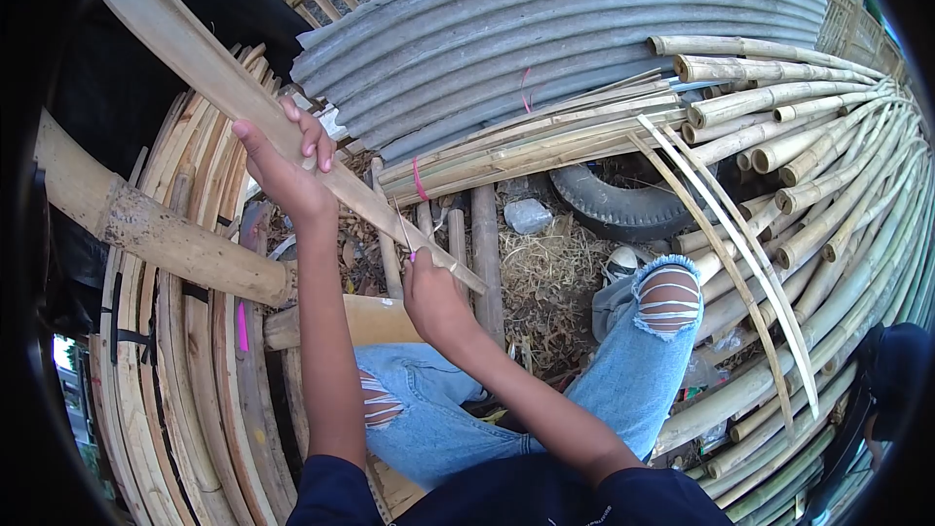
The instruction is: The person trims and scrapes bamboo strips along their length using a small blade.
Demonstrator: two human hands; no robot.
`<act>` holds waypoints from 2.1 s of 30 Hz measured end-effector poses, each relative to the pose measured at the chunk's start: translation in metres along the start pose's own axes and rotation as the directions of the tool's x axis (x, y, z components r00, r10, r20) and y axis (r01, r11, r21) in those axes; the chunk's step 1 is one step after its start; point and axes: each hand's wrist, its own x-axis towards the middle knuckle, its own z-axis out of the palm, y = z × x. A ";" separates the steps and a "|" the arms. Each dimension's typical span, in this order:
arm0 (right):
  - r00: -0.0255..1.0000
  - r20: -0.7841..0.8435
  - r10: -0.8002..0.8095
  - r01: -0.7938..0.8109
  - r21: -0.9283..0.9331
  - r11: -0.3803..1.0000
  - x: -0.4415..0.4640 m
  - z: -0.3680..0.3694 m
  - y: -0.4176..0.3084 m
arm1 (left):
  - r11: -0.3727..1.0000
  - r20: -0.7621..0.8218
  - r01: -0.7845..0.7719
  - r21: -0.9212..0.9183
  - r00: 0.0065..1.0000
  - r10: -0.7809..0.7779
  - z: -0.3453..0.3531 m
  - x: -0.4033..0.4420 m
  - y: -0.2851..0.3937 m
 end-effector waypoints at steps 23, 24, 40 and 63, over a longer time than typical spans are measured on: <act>0.886 0.167 0.433 -0.410 -0.156 0.899 -0.027 0.051 0.179 | 1.000 0.063 -0.002 0.006 0.998 0.001 0.014 -0.013 0.005; 0.873 0.184 0.451 -0.425 -0.165 0.890 -0.035 0.051 0.177 | 0.999 0.090 0.019 -0.029 0.996 -0.016 0.014 -0.016 0.006; 0.992 -0.042 0.117 -0.120 -0.073 0.990 0.001 0.036 0.065 | 0.999 0.023 -0.024 0.025 0.999 0.024 0.012 -0.006 0.001; 0.979 0.071 0.190 -0.187 -0.046 0.981 0.023 0.037 0.113 | 1.000 0.048 0.014 0.019 0.999 -0.015 0.007 -0.005 0.001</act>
